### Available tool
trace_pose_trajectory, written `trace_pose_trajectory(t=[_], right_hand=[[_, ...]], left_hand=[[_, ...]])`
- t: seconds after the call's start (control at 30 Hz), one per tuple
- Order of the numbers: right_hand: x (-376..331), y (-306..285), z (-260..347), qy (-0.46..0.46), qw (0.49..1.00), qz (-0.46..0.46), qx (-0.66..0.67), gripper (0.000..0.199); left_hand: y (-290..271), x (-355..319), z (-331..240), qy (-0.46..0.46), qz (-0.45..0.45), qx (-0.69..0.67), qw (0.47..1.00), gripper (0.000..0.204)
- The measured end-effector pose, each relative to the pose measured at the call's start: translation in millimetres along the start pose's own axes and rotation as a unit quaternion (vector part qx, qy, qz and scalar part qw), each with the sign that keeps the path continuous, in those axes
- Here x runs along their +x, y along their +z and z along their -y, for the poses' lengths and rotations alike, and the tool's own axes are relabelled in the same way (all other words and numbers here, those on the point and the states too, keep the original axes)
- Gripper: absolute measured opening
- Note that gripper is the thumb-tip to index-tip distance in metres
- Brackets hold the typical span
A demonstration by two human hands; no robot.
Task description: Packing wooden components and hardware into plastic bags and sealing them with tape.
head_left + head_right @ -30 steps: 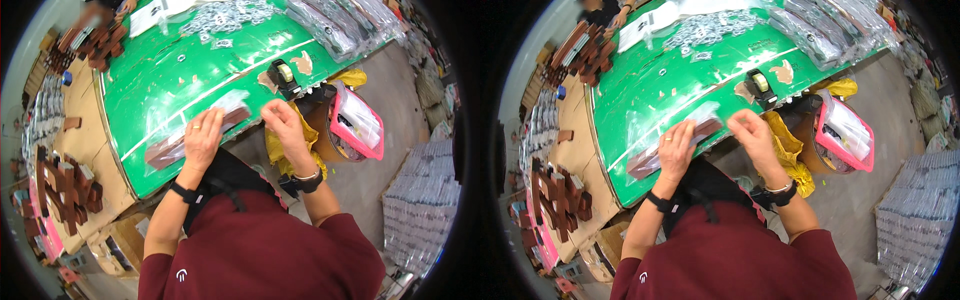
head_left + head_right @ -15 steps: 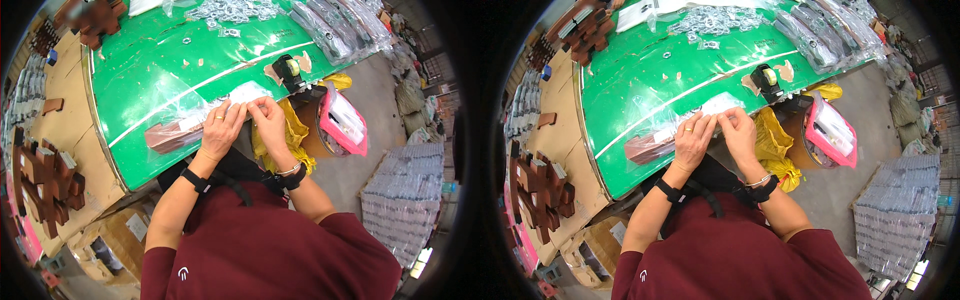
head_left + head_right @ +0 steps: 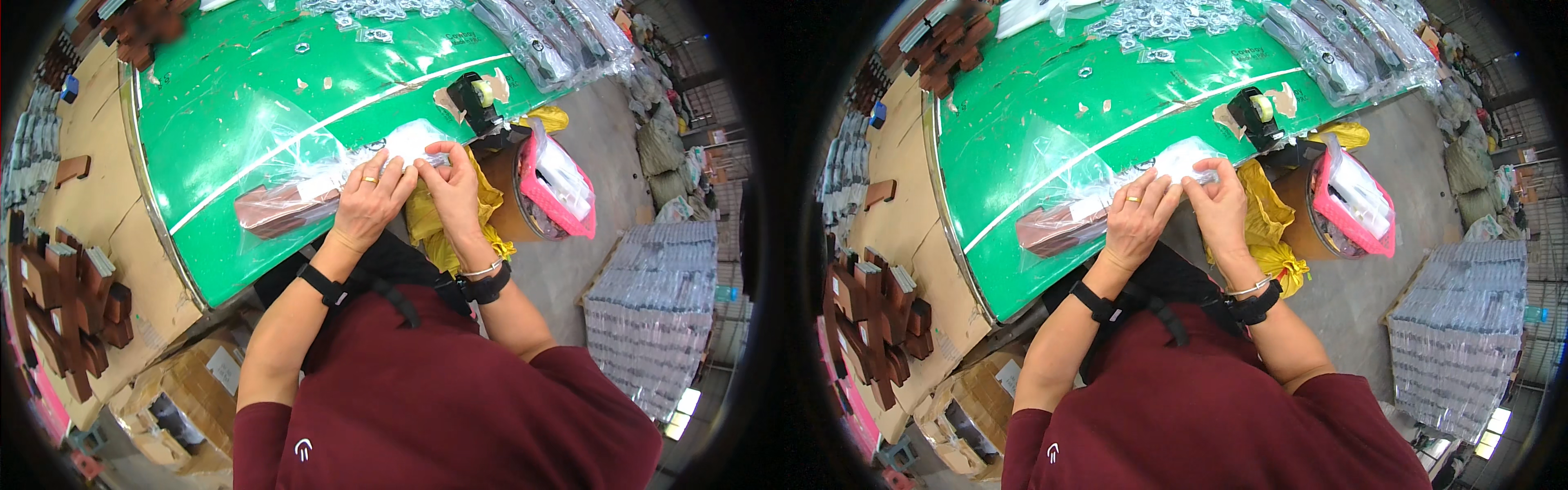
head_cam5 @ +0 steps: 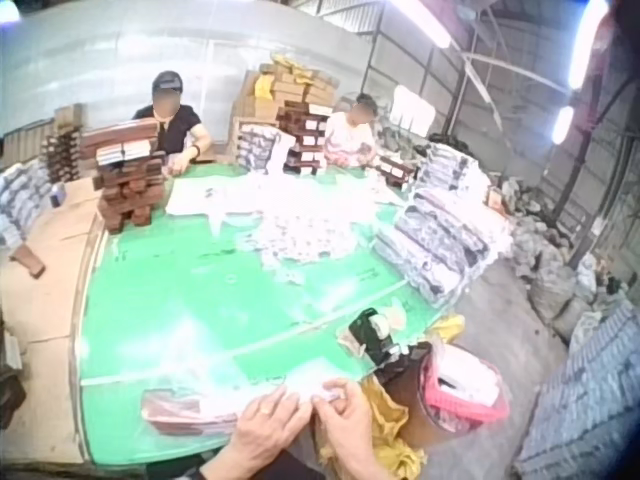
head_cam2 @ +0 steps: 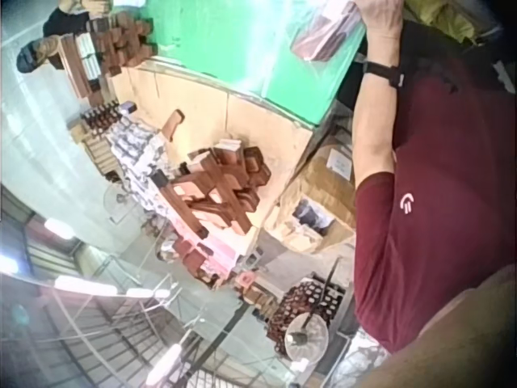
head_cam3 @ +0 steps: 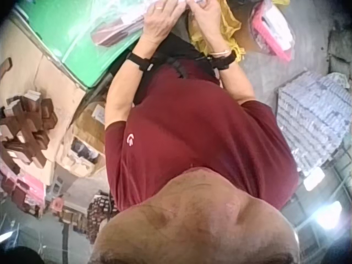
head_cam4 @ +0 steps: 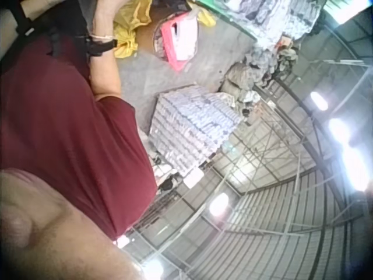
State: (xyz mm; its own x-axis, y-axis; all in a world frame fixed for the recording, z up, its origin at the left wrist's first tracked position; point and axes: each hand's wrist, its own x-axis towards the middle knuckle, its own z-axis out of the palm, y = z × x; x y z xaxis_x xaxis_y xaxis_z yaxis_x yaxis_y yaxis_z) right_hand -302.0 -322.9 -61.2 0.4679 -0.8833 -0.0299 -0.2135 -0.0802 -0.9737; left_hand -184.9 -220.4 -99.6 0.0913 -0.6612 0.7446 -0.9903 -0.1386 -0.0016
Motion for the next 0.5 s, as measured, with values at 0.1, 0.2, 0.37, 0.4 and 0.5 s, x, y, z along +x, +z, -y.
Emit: trace_pose_trajectory(t=[0.1,0.2,0.37,0.4,0.5], right_hand=[[-3,4,7,-0.004,0.999,-0.002,0.048,0.021],[-1,5,10,-0.019,0.999,-0.007,0.03,0.02],[6,3,10,-0.032,0.999,0.002,0.011,0.02],[6,3,12,-0.034,0.999,0.011,0.007,0.022],[2,0,21,-0.016,0.994,0.054,0.095,0.034]], left_hand=[[-4,2,1,0.0,0.017,0.003,1.0,0.035],[-8,8,3,-0.01,0.017,-0.012,1.0,0.04],[-11,19,5,-0.018,0.021,-0.027,0.999,0.052],[-11,20,5,-0.018,0.024,-0.027,0.999,0.052],[-14,28,9,-0.035,0.03,-0.042,0.998,0.063]])
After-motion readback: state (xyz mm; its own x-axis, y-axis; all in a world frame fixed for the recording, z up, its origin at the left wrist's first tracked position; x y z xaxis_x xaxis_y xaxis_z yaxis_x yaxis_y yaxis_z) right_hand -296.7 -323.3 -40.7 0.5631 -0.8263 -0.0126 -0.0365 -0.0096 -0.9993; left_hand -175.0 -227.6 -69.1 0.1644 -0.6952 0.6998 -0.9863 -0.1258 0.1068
